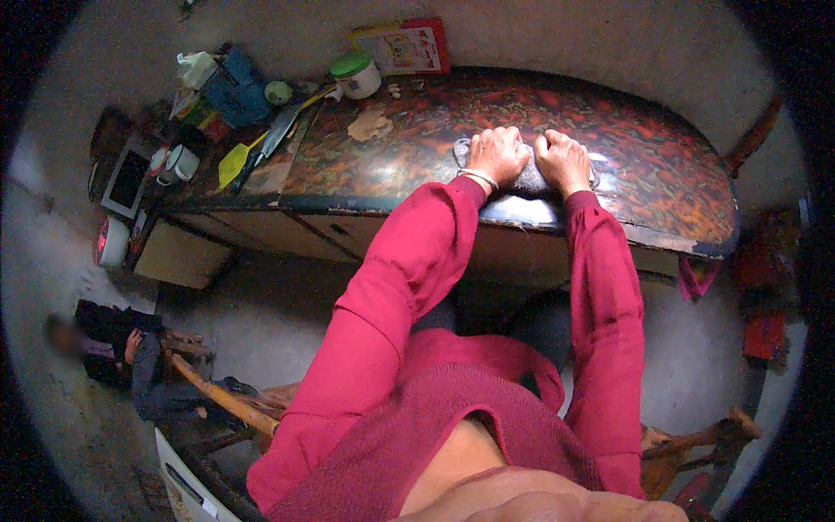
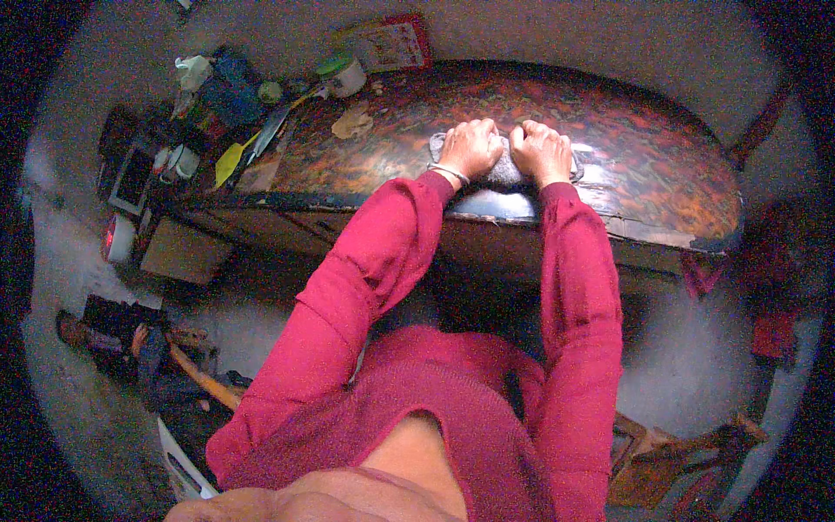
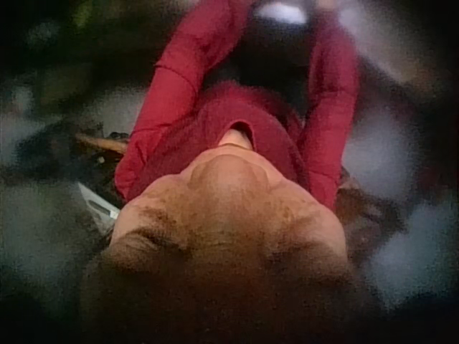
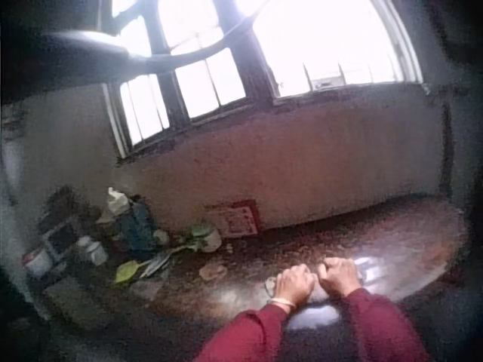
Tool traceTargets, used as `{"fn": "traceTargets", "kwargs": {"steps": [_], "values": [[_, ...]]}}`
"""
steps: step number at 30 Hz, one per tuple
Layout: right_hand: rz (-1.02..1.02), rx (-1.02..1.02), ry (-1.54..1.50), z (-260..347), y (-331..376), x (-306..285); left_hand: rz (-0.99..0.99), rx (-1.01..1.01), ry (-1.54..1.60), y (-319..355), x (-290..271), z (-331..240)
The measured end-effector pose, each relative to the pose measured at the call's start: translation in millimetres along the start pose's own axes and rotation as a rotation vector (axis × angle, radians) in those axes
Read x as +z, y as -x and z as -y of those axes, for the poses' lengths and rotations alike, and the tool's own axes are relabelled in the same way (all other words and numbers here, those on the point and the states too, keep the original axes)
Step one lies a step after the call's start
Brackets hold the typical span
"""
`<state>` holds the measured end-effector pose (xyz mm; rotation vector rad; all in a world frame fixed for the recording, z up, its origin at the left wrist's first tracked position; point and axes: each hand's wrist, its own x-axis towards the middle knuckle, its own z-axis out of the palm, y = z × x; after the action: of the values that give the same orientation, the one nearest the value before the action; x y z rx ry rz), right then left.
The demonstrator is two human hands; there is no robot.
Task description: The person wipes the surface of a table with a cloth using both circular and linear motions.
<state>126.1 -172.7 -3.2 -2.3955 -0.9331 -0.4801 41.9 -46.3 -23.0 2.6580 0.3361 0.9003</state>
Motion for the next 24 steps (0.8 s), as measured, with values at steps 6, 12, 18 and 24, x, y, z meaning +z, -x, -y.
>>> {"fn": "traceTargets", "kwargs": {"steps": [6, 12, 18, 24], "values": [[0.018, 0.014, -0.024, 5, 16, -7, -0.025, 0.025, 0.011, 17, -6, -5], [0.032, 0.03, -0.05, 4, 13, -6, -0.004, 0.037, 0.021, 15, -9, -7], [0.065, 0.065, -0.037, 4, -8, -3, 0.044, 0.001, 0.019, -7, 0, 3], [0.073, 0.096, -0.041, -4, -34, 6, -0.071, 0.226, -0.108, -37, 59, 49]]}}
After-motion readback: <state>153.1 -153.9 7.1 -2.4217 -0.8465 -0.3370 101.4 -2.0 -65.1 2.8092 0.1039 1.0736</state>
